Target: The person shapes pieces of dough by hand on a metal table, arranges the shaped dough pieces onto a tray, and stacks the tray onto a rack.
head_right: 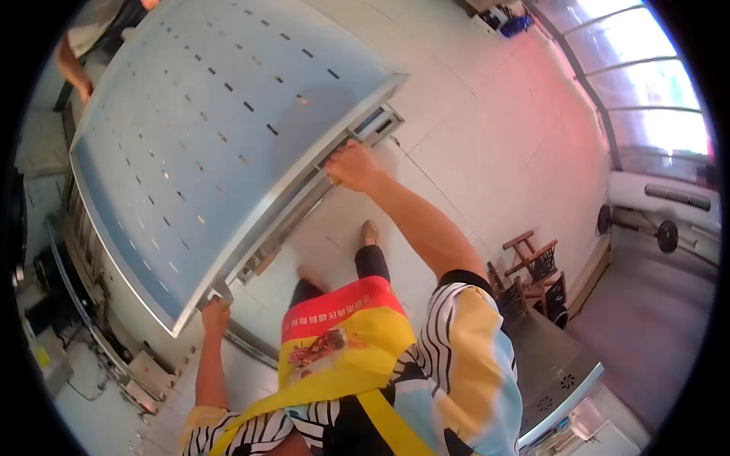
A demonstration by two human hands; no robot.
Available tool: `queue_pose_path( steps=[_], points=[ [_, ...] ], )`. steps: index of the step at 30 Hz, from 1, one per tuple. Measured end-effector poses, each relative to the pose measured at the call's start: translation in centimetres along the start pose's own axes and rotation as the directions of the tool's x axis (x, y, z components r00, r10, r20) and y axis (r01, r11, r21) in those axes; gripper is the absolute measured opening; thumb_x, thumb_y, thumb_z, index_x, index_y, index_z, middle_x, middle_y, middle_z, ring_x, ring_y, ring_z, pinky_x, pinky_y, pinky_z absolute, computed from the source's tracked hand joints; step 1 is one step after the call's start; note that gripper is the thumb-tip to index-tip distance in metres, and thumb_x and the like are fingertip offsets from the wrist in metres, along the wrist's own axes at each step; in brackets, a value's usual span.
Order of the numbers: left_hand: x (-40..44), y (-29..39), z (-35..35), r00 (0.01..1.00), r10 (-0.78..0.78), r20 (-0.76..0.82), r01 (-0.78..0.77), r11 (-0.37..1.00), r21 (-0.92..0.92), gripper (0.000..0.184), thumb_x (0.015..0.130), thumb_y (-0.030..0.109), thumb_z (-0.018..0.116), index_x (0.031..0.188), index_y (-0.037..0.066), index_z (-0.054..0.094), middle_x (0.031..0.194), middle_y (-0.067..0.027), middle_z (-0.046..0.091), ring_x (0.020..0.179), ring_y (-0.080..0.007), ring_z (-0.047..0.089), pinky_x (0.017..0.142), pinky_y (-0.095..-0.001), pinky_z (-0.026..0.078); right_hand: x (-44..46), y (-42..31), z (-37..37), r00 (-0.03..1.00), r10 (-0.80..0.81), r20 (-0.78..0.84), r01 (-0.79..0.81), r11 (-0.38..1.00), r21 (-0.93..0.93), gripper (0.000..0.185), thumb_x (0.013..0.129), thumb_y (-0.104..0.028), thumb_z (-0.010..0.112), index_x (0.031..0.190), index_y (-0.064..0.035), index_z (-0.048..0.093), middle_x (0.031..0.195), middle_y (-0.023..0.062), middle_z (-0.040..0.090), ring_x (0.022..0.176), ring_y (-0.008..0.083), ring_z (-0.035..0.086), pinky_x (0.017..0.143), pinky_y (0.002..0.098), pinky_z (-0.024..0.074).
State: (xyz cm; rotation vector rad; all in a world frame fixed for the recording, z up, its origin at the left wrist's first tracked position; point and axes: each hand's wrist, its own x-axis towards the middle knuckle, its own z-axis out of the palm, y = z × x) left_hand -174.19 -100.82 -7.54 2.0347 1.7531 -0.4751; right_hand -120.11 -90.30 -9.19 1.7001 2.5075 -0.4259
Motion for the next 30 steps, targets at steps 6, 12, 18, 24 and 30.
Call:
queue_pose_path(
  steps=[6,12,18,24,30],
  points=[
    [2.6,-0.1,5.2,1.0,0.01,0.014,-0.009,0.999,-0.052,0.026,0.068,0.007,0.066,0.093,0.0,0.06,0.085,-0.0234,0.064,0.082,-0.0411,0.062,0.072,-0.0466,0.05,0.8,0.6,7.9,0.99,-0.016,-0.137,0.022,0.999,0.041,0.005,0.072,-0.017,0.061,0.074,-0.0199,0.064,0.081,-0.0032,0.066,0.089,0.0152,0.061,0.081,0.0323,0.0385],
    [6.3,-0.5,10.3,0.998,0.017,0.056,-0.011,0.995,-0.1,0.024,0.071,0.006,0.067,0.093,0.0,0.061,0.086,-0.0244,0.064,0.085,-0.0432,0.061,0.073,-0.0468,0.05,2.2,2.6,14.4,0.994,0.0,-0.109,0.0,1.0,0.004,0.003,0.071,-0.022,0.063,0.072,-0.0209,0.065,0.077,-0.0036,0.066,0.085,0.0146,0.062,0.079,0.0329,0.0389],
    [7.3,-0.6,12.3,0.987,-0.053,0.151,0.064,0.995,-0.074,0.037,0.066,0.006,0.071,0.101,-0.003,0.059,0.091,-0.0258,0.064,0.089,-0.0436,0.061,0.076,-0.0466,0.049,2.6,2.1,14.4,0.998,-0.005,0.063,0.008,0.999,-0.042,0.005,0.076,-0.02,0.062,0.08,-0.02,0.065,0.077,-0.0087,0.063,0.091,0.0127,0.059,0.084,0.0349,0.0365],
    [8.1,-2.0,12.9,0.988,-0.059,0.144,0.037,0.988,0.151,0.04,0.067,0.014,0.077,0.098,-0.002,0.058,0.092,-0.0231,0.063,0.089,-0.0422,0.06,0.077,-0.0472,0.049,0.8,0.0,14.3,0.936,0.173,-0.306,-0.17,0.985,0.038,0.023,0.074,-0.021,0.065,0.097,-0.0173,0.063,0.099,-0.0011,0.062,0.101,0.0164,0.054,0.098,0.0415,0.0295],
    [11.9,24.5,1.3,0.894,0.448,-0.003,-0.447,0.893,-0.058,0.039,0.083,0.014,0.065,0.118,0.001,0.055,0.112,-0.0185,0.056,0.105,-0.0359,0.052,0.093,-0.0438,0.041,-4.8,-3.0,21.3,0.394,0.795,0.461,0.022,-0.51,0.86,0.035,0.089,-0.03,0.06,0.117,-0.0094,0.056,0.117,0.0045,0.056,0.112,0.0196,0.049,0.102,0.042,0.0308]
  ],
)
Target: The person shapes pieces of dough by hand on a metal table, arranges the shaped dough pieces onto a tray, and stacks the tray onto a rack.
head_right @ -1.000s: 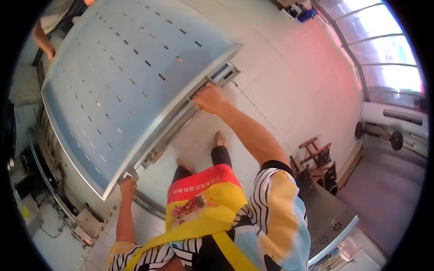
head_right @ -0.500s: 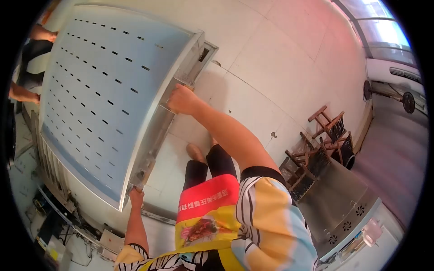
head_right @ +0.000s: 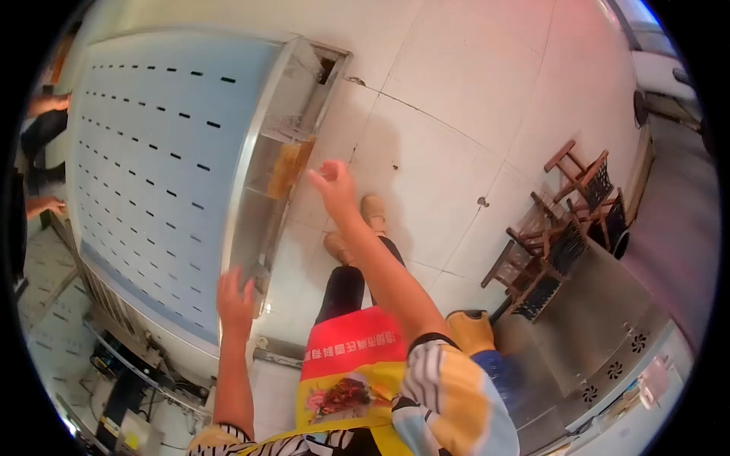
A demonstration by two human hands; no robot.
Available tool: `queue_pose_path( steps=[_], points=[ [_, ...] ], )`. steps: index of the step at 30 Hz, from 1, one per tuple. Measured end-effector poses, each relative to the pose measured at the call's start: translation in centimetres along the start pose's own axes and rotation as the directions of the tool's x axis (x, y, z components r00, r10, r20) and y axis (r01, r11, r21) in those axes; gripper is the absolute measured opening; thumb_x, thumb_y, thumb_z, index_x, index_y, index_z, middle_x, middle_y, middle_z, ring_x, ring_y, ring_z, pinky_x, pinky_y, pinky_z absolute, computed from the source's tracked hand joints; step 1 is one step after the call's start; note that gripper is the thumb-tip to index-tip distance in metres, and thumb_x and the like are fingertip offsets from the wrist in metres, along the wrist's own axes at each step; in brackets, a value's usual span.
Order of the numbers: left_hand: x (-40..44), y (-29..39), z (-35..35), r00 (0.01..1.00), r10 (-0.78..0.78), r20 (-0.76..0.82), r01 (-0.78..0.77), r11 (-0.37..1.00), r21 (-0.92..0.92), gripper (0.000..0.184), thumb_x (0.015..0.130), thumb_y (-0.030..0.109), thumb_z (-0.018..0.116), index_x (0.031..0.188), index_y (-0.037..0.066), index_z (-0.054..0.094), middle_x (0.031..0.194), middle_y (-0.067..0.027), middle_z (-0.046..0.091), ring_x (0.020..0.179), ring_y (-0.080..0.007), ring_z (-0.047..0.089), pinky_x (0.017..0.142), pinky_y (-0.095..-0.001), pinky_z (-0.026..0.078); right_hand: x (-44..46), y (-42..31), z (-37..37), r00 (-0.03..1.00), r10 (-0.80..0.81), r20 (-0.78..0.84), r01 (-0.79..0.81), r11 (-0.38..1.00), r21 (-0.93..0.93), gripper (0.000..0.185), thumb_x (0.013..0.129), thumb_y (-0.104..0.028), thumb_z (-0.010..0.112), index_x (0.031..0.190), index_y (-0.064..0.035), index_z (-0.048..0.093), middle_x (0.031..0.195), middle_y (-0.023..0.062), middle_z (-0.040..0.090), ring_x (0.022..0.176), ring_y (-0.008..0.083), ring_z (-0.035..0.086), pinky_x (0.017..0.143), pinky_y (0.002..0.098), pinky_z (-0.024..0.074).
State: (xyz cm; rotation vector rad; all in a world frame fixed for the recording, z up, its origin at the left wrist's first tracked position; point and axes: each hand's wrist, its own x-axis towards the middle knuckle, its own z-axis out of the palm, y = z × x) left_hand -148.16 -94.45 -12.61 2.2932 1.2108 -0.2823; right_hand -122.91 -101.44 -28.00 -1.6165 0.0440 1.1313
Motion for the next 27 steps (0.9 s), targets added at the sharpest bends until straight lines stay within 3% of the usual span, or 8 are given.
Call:
queue_pose_path(
  steps=[1,3,6,9,10,19,25,27],
  points=[
    [3.6,3.7,0.5,0.984,0.169,-0.061,-0.17,0.985,-0.008,0.051,0.082,0.017,0.068,0.126,0.002,0.049,0.118,-0.019,0.053,0.11,-0.0362,0.049,0.095,-0.0453,0.039,1.1,1.2,0.2,0.992,0.122,0.031,-0.126,0.946,0.298,0.035,0.09,-0.029,0.059,0.118,-0.008,0.055,0.116,0.0051,0.057,0.111,0.0191,0.05,0.1,0.0397,0.0331],
    [10.7,9.4,2.4,0.929,0.339,-0.151,-0.33,0.94,0.083,0.064,0.079,0.024,0.071,0.131,-0.001,0.042,0.122,-0.0197,0.049,0.115,-0.0364,0.044,0.098,-0.0457,0.036,4.0,2.8,2.2,0.936,0.291,0.196,-0.333,0.561,0.758,0.034,0.092,-0.025,0.058,0.119,-0.0054,0.052,0.113,0.0061,0.057,0.107,0.0181,0.051,0.097,0.0351,0.0376],
    [18.2,12.4,6.1,0.922,0.334,-0.194,-0.29,0.931,0.223,0.065,0.082,0.026,0.068,0.135,0.002,0.037,0.123,-0.024,0.052,0.112,-0.0373,0.051,0.091,-0.0459,0.041,6.9,5.1,4.5,0.952,-0.028,0.304,-0.268,0.401,0.876,0.034,0.09,-0.016,0.059,0.121,-0.0054,0.049,0.111,0.0058,0.058,0.102,0.0157,0.054,0.09,0.029,0.0418],
    [21.2,11.6,8.7,0.998,0.054,-0.044,-0.038,0.954,0.298,0.068,0.081,0.025,0.067,0.133,-0.003,0.032,0.107,-0.0195,0.06,0.087,-0.0372,0.063,0.07,-0.0457,0.051,8.0,6.6,6.6,0.95,0.084,0.301,-0.29,0.592,0.752,0.031,0.09,-0.012,0.058,0.12,-0.0053,0.049,0.112,0.0049,0.058,0.1,0.0143,0.055,0.085,0.0286,0.0443],
    [21.6,11.1,9.2,0.987,0.125,-0.1,-0.079,0.926,0.37,0.066,0.083,0.023,0.064,0.134,0.0,0.029,0.097,-0.0197,0.063,0.072,-0.0374,0.065,0.057,-0.0447,0.052,8.4,6.6,7.0,0.953,0.152,0.261,-0.297,0.625,0.722,0.029,0.088,-0.008,0.06,0.115,-0.0046,0.051,0.107,0.0052,0.059,0.095,0.015,0.057,0.081,0.0292,0.046],
    [21.9,9.8,9.1,0.926,0.356,-0.128,-0.291,0.887,0.36,0.066,0.08,0.016,0.063,0.136,0.002,0.03,0.097,-0.0204,0.062,0.073,-0.0358,0.064,0.06,-0.0448,0.052,10.1,5.0,7.3,0.95,0.248,0.191,-0.312,0.799,0.513,0.038,0.076,0.008,0.057,0.112,-0.0019,0.052,0.097,0.0068,0.062,0.082,0.016,0.061,0.069,0.0292,0.0501],
    [22.3,10.0,9.5,0.939,0.322,-0.125,-0.258,0.895,0.364,0.067,0.077,0.014,0.065,0.135,0.003,0.033,0.09,-0.0185,0.061,0.067,-0.0353,0.064,0.055,-0.0429,0.052,10.3,6.0,8.3,0.979,0.179,0.097,-0.199,0.747,0.635,0.045,0.068,0.006,0.063,0.112,0.001,0.055,0.102,0.0099,0.063,0.093,0.0205,0.061,0.079,0.0315,0.0486],
    [22.2,10.3,9.6,0.964,0.238,-0.119,-0.187,0.925,0.331,0.063,0.079,0.015,0.064,0.134,0.004,0.036,0.095,-0.0187,0.062,0.077,-0.0372,0.063,0.063,-0.0436,0.051,11.2,7.6,9.2,0.988,0.121,0.095,-0.154,0.783,0.603,0.049,0.069,0.002,0.066,0.116,0.0007,0.053,0.106,0.0115,0.062,0.096,0.0209,0.061,0.081,0.0322,0.0483]
  ],
)
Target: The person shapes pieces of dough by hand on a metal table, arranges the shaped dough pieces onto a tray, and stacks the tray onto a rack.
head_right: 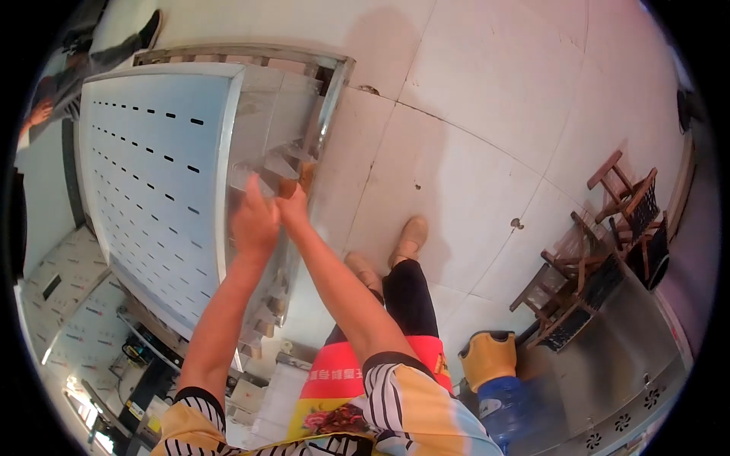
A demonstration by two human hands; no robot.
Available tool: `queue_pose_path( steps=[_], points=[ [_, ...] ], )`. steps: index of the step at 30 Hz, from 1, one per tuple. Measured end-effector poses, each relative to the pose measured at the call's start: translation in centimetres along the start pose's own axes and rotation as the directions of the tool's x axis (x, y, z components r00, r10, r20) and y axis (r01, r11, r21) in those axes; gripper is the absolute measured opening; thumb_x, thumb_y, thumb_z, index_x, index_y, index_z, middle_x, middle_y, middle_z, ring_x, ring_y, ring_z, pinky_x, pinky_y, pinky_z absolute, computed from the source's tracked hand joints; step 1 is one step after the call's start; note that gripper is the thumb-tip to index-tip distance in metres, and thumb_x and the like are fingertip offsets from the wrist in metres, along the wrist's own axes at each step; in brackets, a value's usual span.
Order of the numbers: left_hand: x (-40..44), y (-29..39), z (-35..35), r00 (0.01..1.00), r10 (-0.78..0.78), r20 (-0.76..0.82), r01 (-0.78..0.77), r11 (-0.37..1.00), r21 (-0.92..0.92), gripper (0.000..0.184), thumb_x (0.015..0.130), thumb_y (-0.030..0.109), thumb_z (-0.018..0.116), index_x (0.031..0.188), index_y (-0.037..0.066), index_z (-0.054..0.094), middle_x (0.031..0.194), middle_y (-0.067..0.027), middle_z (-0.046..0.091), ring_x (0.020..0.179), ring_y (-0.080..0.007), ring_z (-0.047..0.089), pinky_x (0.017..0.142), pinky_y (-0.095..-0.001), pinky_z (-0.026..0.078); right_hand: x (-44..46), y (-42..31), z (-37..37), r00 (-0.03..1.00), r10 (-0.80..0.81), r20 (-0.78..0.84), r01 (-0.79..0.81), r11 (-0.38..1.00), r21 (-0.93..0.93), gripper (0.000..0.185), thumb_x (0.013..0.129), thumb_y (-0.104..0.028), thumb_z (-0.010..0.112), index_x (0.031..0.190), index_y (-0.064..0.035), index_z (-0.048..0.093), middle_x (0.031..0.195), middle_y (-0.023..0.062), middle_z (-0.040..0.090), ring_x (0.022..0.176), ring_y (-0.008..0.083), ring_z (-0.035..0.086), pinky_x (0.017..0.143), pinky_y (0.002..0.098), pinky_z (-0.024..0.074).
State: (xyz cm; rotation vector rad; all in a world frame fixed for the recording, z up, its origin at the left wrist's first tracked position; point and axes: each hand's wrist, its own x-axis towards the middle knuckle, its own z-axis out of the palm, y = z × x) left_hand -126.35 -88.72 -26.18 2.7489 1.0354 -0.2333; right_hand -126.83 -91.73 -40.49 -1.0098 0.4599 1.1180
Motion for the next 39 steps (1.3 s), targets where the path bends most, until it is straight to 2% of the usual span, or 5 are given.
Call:
queue_pose_path(
  steps=[7,10,20,26,39],
  points=[
    [-0.3,0.2,-0.4,0.993,-0.09,0.079,0.093,0.995,-0.028,0.069,0.082,0.018,0.062,0.14,0.006,0.029,0.1,-0.0201,0.062,0.086,-0.038,0.061,0.071,-0.0469,0.049,-5.6,-5.4,-3.8,0.987,-0.099,0.13,0.163,0.612,-0.774,0.058,0.078,-0.014,0.074,0.129,-0.0059,0.047,0.116,0.0088,0.055,0.101,0.019,0.057,0.086,0.0339,0.0485],
    [-0.1,0.3,-1.3,0.966,-0.133,0.224,0.128,0.991,0.038,0.081,0.079,0.024,0.068,0.143,0.008,0.022,0.103,-0.0178,0.06,0.08,-0.0342,0.064,0.065,-0.0448,0.052,-10.6,-15.2,-12.2,0.974,0.225,-0.012,-0.198,0.831,-0.52,0.059,0.079,-0.015,0.073,0.131,-0.0031,0.047,0.119,0.0133,0.055,0.102,0.0202,0.057,0.086,0.0334,0.0485],
    [2.9,7.0,-13.2,0.756,-0.249,0.605,0.207,0.968,0.14,0.064,0.08,0.021,0.067,0.135,0.009,0.037,0.113,-0.0181,0.059,0.102,-0.0365,0.059,0.083,-0.0482,0.049,-29.2,-46.7,-42.7,0.76,-0.352,-0.546,-0.36,0.471,-0.805,0.009,0.078,-0.009,0.067,0.081,-0.0029,0.061,0.065,0.0035,0.055,0.056,0.0151,0.051,0.051,0.03,0.0426],
    [18.7,14.7,-20.2,0.802,-0.097,0.589,0.186,0.978,-0.093,0.031,0.081,0.027,0.062,0.104,0.006,0.059,0.103,-0.019,0.065,0.098,-0.0356,0.062,0.082,-0.0478,0.049,-22.7,-60.7,-34.1,0.787,-0.021,-0.617,-0.32,0.841,-0.437,0.028,0.082,-0.024,0.062,0.108,-0.0146,0.059,0.089,0.0019,0.062,0.074,0.0167,0.055,0.058,0.0322,0.0461],
    [77.6,33.2,-50.0,0.909,0.323,-0.262,-0.394,0.87,-0.296,0.068,0.081,0.029,0.067,0.138,0.008,0.039,0.133,-0.0188,0.047,0.122,-0.0343,0.045,0.102,-0.0414,0.038,13.0,-108.0,-1.1,0.792,-0.516,0.327,0.362,-0.035,-0.932,0.067,0.07,-0.027,0.082,0.125,-0.0055,0.051,0.114,0.0137,0.056,0.103,0.0252,0.056,0.087,0.0373,0.0471]
  ],
)
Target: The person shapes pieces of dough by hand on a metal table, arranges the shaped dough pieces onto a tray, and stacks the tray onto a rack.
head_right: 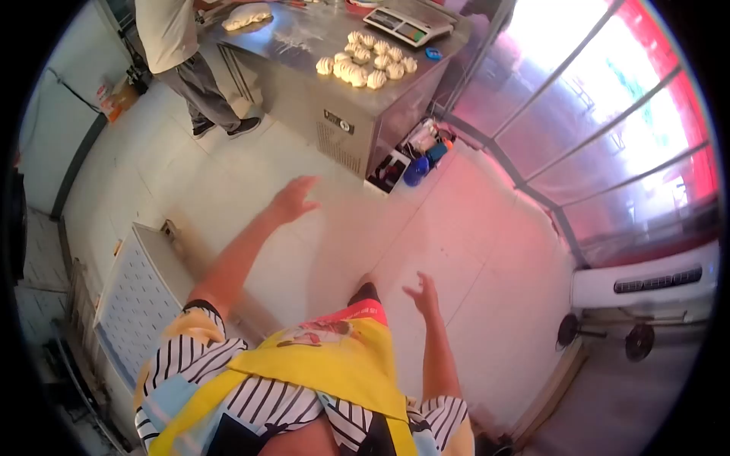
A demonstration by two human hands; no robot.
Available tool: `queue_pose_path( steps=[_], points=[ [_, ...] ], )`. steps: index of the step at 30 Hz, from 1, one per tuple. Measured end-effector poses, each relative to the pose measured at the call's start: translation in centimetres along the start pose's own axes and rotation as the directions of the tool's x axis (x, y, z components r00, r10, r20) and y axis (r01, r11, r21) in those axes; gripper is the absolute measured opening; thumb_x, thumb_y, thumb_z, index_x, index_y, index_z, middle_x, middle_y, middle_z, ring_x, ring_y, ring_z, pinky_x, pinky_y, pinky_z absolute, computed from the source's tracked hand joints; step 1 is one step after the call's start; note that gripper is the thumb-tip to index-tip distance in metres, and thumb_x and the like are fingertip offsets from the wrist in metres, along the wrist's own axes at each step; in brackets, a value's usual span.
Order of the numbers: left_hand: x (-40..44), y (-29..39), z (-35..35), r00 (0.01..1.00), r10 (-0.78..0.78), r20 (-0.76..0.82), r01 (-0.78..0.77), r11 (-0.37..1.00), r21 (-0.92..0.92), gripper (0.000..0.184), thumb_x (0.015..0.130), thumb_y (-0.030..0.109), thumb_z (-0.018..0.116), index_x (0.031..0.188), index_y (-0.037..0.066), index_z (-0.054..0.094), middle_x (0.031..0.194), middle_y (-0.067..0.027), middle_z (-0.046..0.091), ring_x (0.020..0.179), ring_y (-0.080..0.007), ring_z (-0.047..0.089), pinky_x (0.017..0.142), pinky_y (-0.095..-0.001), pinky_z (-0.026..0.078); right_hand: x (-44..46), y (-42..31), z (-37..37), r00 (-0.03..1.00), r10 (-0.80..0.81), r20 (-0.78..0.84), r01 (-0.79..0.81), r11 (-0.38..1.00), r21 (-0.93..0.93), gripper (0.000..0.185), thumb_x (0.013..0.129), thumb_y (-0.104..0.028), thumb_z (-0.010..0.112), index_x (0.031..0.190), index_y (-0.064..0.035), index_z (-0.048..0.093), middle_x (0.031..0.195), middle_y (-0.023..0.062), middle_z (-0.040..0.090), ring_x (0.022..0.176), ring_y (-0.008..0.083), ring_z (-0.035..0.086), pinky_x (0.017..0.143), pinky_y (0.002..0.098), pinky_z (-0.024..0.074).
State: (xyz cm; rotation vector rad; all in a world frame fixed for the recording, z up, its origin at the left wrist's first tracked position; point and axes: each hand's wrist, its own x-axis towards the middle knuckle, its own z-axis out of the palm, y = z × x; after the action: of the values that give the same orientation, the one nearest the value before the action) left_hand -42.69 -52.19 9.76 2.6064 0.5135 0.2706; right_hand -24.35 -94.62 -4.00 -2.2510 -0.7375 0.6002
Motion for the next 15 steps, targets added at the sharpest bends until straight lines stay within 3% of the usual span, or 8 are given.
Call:
queue_pose_path(
  steps=[3,7,10,12,13,15],
  points=[
    [8.7,-2.1,-4.7,0.999,-0.015,-0.034,0.015,1.0,0.003,0.075,0.077,0.026,0.072,0.14,0.008,0.035,0.133,-0.019,0.047,0.123,-0.0355,0.043,0.103,-0.0424,0.037,16.5,-8.7,-3.8,0.968,-0.247,-0.036,0.242,0.965,-0.106,0.07,0.068,-0.027,0.082,0.126,-0.0042,0.05,0.125,0.0204,0.05,0.115,0.0368,0.049,0.096,0.0409,0.0427],
    [18.9,-7.0,-9.5,0.992,-0.017,-0.123,0.025,0.998,0.063,0.082,0.074,0.023,0.075,0.143,0.01,0.031,0.135,-0.0183,0.044,0.123,-0.0369,0.042,0.105,-0.0423,0.034,33.3,-25.1,-7.6,0.869,-0.494,-0.007,0.494,0.869,-0.017,0.073,0.067,-0.027,0.081,0.129,-0.0047,0.048,0.13,0.0172,0.048,0.122,0.0371,0.044,0.101,0.0419,0.0381],
    [26.6,-12.6,-11.5,0.994,-0.014,-0.112,0.027,0.993,0.115,0.087,0.074,0.023,0.075,0.146,0.014,0.026,0.137,-0.0168,0.041,0.123,-0.0356,0.04,0.106,-0.0428,0.032,43.6,-31.3,-6.5,0.806,-0.592,0.012,0.585,0.792,-0.176,0.074,0.066,-0.027,0.08,0.129,-0.0057,0.047,0.128,0.0139,0.049,0.124,0.0353,0.042,0.101,0.0414,0.0369],
    [32.4,-16.9,-11.9,0.99,0.1,-0.103,-0.082,0.983,0.166,0.09,0.074,0.022,0.075,0.147,0.015,0.024,0.136,-0.0169,0.041,0.123,-0.0354,0.04,0.106,-0.0436,0.032,47.4,-34.9,-6.0,0.779,-0.625,0.049,0.607,0.732,-0.308,0.075,0.065,-0.029,0.079,0.13,-0.0073,0.047,0.129,0.0125,0.048,0.126,0.0336,0.04,0.102,0.0419,0.036],
    [34.8,-18.7,-11.8,0.984,0.156,-0.087,-0.138,0.974,0.182,0.091,0.073,0.022,0.075,0.147,0.016,0.022,0.136,-0.017,0.041,0.123,-0.0353,0.04,0.106,-0.044,0.032,48.8,-35.6,-5.1,0.797,-0.601,0.055,0.579,0.737,-0.348,0.077,0.064,-0.03,0.08,0.13,-0.0085,0.046,0.13,0.0121,0.047,0.127,0.0326,0.038,0.102,0.042,0.0354],
    [39.7,-22.0,-11.1,0.993,0.112,-0.028,-0.109,0.989,0.101,0.093,0.071,0.015,0.075,0.147,0.017,0.022,0.137,-0.0175,0.041,0.125,-0.0352,0.039,0.106,-0.044,0.032,52.4,-37.2,-3.8,0.823,-0.562,0.082,0.536,0.721,-0.439,0.079,0.063,-0.032,0.08,0.131,-0.0108,0.046,0.132,0.0112,0.045,0.13,0.0305,0.036,0.103,0.0423,0.0343]
  ],
)
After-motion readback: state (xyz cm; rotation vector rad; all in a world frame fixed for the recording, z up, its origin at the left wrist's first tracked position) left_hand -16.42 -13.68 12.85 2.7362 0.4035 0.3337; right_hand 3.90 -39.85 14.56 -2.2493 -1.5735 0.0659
